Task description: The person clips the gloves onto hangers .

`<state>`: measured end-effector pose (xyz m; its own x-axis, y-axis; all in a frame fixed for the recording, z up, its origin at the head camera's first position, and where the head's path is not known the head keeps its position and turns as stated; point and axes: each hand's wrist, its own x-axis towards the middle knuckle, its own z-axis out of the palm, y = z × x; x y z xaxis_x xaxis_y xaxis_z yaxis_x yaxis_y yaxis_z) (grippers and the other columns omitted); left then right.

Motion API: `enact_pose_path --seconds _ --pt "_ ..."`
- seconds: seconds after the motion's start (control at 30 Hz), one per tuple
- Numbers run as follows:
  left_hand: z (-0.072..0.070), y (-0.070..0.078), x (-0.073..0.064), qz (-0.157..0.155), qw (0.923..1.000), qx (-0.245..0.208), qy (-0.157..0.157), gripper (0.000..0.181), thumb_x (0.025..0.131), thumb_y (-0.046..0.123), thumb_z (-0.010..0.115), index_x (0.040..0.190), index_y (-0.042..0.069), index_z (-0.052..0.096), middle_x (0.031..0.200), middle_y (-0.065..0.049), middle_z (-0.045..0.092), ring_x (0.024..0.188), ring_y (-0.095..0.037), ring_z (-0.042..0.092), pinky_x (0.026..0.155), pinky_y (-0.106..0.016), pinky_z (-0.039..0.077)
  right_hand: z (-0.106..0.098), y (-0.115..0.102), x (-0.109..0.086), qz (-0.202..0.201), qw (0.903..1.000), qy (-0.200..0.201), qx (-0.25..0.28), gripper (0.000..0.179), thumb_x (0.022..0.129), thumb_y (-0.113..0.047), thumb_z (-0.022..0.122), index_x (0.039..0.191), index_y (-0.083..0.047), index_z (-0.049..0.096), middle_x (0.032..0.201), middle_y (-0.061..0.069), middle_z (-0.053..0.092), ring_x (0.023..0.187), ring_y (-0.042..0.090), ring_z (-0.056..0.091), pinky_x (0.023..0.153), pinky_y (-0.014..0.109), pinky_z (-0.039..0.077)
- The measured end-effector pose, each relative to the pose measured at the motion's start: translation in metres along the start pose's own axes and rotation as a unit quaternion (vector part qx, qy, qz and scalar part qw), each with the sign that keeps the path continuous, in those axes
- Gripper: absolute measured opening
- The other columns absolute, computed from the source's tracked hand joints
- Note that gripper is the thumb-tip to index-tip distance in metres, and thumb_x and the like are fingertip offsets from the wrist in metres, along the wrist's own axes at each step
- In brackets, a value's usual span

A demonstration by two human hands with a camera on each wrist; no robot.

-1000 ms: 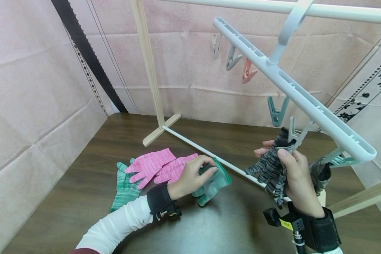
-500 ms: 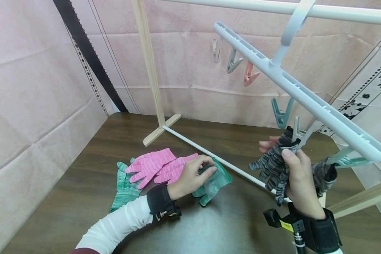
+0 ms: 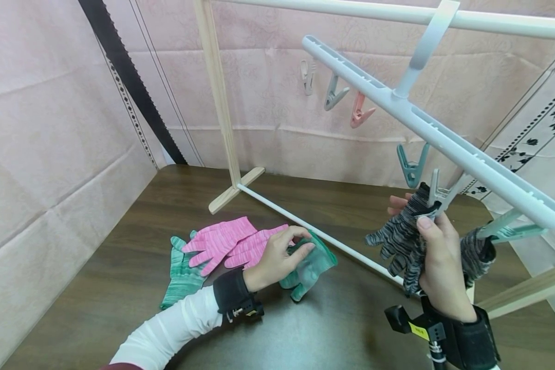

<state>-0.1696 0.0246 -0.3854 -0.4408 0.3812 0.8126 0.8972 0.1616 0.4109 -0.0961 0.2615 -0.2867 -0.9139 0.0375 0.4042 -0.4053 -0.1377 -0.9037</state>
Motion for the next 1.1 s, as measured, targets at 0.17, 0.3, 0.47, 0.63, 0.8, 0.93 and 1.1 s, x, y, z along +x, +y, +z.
enact_pose_path --seconds 0.17,0.3,0.47,0.63,0.8,0.93,1.1 --pt "0.0 0.0 0.0 0.0 1.0 0.001 0.004 0.018 0.08 0.008 0.062 0.096 0.003 0.054 0.088 -0.007 0.062 0.075 -0.009 0.055 0.069 -0.016 0.046 0.008 -0.01 -0.002 0.025 0.9985 0.048 -0.012 0.043 0.093 -0.02 0.033 0.131 -0.001 0.032 0.128 0.012 0.047 0.113 0.018 0.049 0.083 0.02 0.044" --pt "0.0 0.0 -0.001 0.001 1.0 0.002 0.003 0.018 0.081 0.008 0.061 0.096 0.003 0.054 0.088 -0.006 0.062 0.074 -0.009 0.054 0.069 -0.016 0.046 0.007 -0.012 -0.004 0.014 0.9985 0.053 0.001 0.042 0.093 -0.016 0.03 0.133 -0.003 0.03 0.131 0.013 0.044 0.115 0.019 0.046 0.084 0.02 0.042" --pt "0.0 -0.001 -0.001 0.0 1.0 0.002 0.003 0.018 0.08 0.007 0.061 0.096 0.003 0.054 0.087 -0.006 0.062 0.073 -0.009 0.054 0.068 -0.017 0.046 0.0 -0.007 -0.006 -0.032 0.9978 0.052 0.026 0.04 0.093 -0.005 0.029 0.132 -0.002 0.03 0.133 0.015 0.041 0.12 0.021 0.041 0.09 0.022 0.037" --pt "0.001 0.0 0.0 -0.001 1.0 -0.002 0.004 0.019 0.079 0.007 0.062 0.096 0.003 0.054 0.087 -0.006 0.062 0.073 -0.009 0.054 0.068 -0.017 0.046 -0.006 -0.003 -0.006 -0.061 0.9905 0.111 0.053 0.028 0.088 0.003 0.037 0.115 0.0 0.042 0.114 0.011 0.04 0.112 0.019 0.028 0.093 0.022 0.013" --pt "0.001 -0.001 -0.001 -0.001 1.0 -0.003 0.004 0.018 0.08 0.007 0.061 0.096 0.003 0.054 0.087 -0.006 0.061 0.073 -0.009 0.054 0.068 -0.016 0.046 -0.004 -0.005 -0.011 -0.06 0.9851 0.156 0.041 0.037 0.087 0.007 0.04 0.122 -0.003 0.038 0.101 0.007 0.034 0.096 0.016 0.029 0.086 0.022 0.02" --pt "0.001 -0.001 -0.001 0.0 1.0 -0.003 0.004 0.017 0.081 0.008 0.061 0.096 0.003 0.054 0.087 -0.006 0.061 0.073 -0.009 0.054 0.069 -0.014 0.045 0.002 -0.009 -0.014 -0.075 0.985 0.153 0.027 0.038 0.088 0.008 0.036 0.125 -0.001 0.037 0.111 0.01 0.037 0.102 0.017 0.035 0.087 0.022 0.03" --pt "0.002 -0.001 -0.001 -0.001 1.0 -0.005 0.005 0.017 0.081 0.008 0.061 0.096 0.003 0.054 0.087 -0.007 0.061 0.074 -0.009 0.054 0.071 -0.011 0.043 0.008 -0.012 -0.019 -0.099 0.9846 0.144 0.004 0.039 0.088 0.009 0.037 0.126 0.003 0.039 0.119 0.012 0.039 0.109 0.019 0.039 0.091 0.022 0.031"
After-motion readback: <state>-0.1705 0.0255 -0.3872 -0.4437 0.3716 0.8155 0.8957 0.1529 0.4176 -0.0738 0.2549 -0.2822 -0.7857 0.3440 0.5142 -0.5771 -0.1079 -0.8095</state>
